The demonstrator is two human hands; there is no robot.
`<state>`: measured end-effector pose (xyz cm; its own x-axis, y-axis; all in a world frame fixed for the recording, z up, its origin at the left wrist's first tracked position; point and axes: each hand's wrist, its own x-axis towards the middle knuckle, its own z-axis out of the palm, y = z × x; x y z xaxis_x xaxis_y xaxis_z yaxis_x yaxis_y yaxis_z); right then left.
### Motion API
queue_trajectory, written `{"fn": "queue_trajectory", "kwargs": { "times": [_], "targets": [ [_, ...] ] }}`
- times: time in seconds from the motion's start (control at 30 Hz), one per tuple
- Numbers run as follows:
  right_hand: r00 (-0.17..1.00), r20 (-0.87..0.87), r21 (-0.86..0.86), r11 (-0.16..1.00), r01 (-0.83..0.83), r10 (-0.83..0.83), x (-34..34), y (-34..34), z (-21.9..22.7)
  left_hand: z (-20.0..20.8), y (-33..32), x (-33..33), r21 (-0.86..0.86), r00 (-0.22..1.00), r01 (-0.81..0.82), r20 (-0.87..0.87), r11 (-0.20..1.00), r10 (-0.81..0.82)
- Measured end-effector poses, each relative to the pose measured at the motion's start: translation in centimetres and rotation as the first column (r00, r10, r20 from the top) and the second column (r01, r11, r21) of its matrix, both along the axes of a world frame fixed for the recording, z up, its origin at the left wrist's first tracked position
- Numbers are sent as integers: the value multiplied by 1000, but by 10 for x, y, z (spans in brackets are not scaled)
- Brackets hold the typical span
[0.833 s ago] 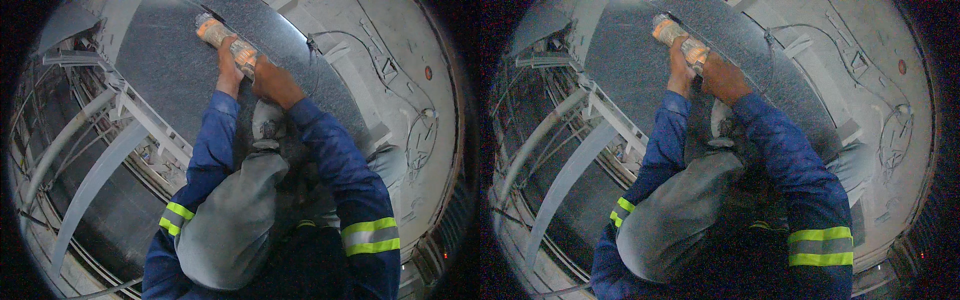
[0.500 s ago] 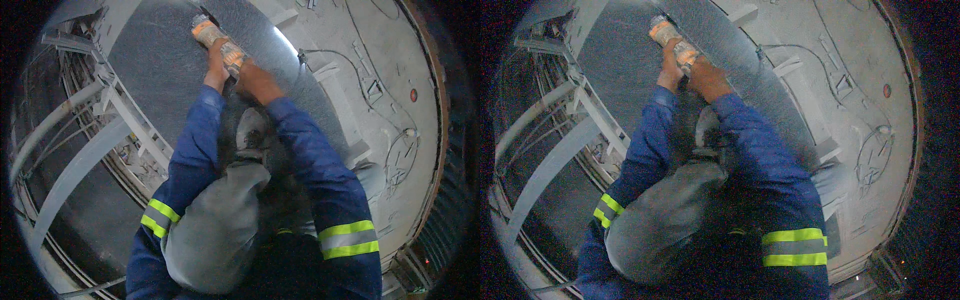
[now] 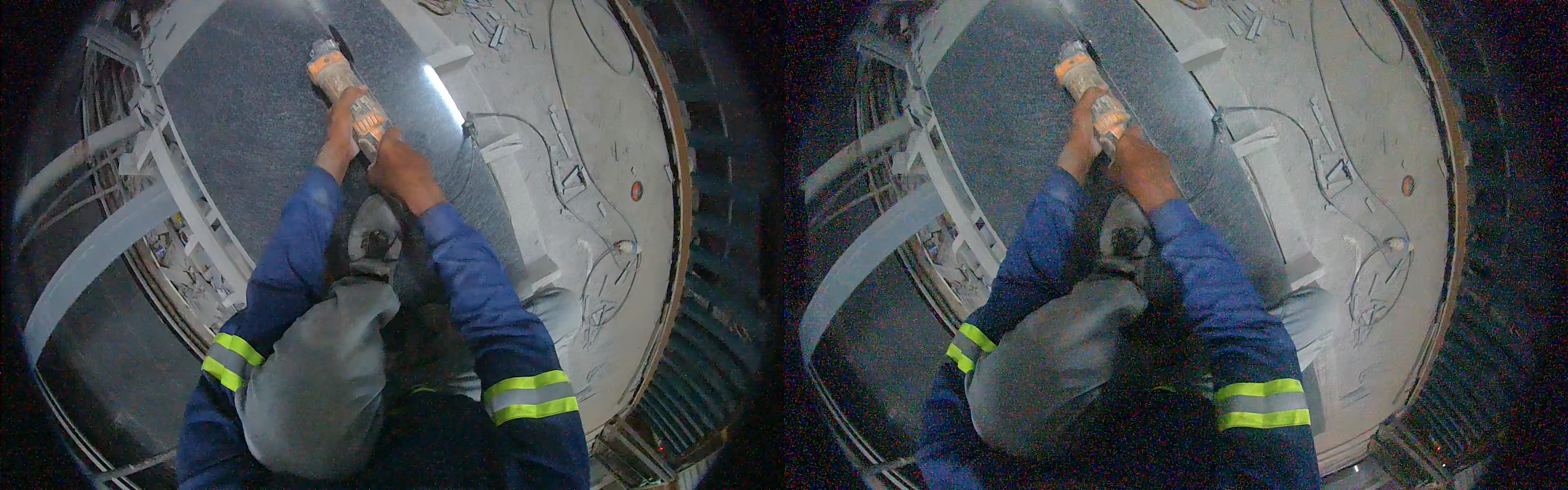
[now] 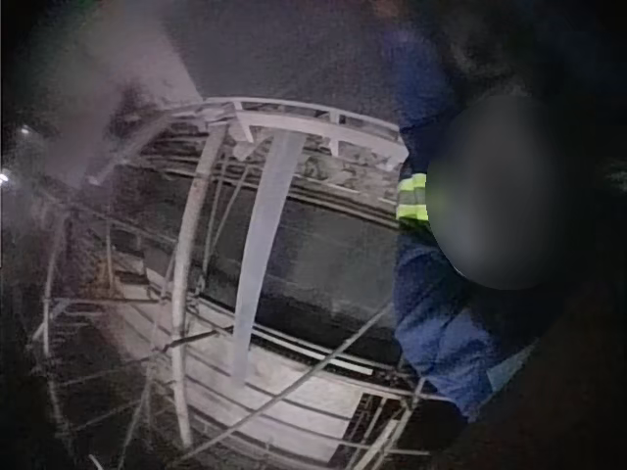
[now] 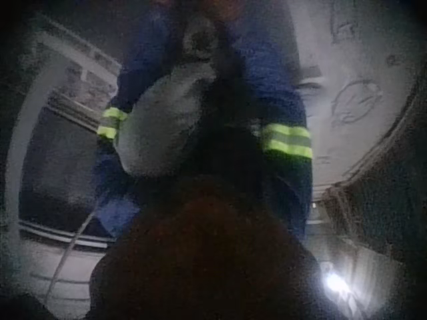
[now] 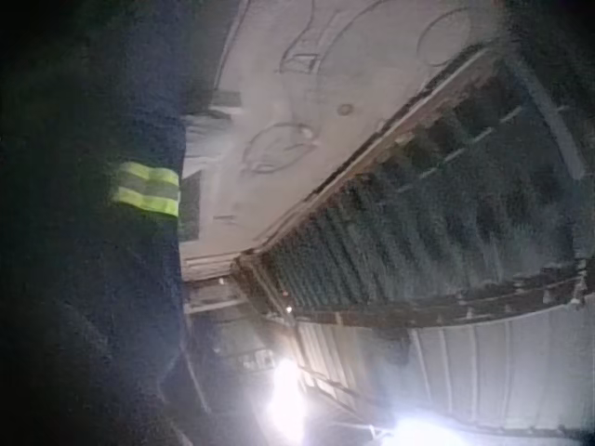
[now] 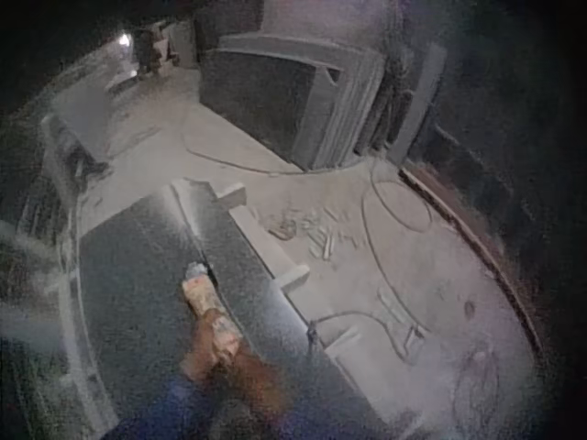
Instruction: The person kneels on a dark speckled floor and uses an orange power tool to grind or polish the surface. The tool is moved back and forth along a seam or edge, generating dust as the person works.
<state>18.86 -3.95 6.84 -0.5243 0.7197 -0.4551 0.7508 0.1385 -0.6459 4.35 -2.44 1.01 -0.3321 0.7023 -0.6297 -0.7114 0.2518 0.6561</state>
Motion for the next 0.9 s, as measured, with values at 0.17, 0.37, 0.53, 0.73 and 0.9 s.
{"fn": "queue_trajectory", "kwargs": {
  "times": [0.17,0.37,0.53,0.73,0.9],
  "targets": [
    [994,-102,41,999,-32,36,-15,11,1,-8,13,-22,4,999,23,-34,1000,-23],
    [999,28,-65,997,41,-40,-25,22,-15,-13,21,-21,-39,996,48,-68,998,-51],
    [1000,-10,-32,999,-29,29,-4,7,7,9,1,-3,-26,1000,5,-14,1000,-5],
    [999,-48,-3,1000,10,-11,-2,-1,3,12,-4,2,13,1000,17,-16,1000,-17],
    [998,-49,-47,998,40,-43,-18,13,-18,-3,13,-14,18,997,45,-71,999,-44]
  ]
}}
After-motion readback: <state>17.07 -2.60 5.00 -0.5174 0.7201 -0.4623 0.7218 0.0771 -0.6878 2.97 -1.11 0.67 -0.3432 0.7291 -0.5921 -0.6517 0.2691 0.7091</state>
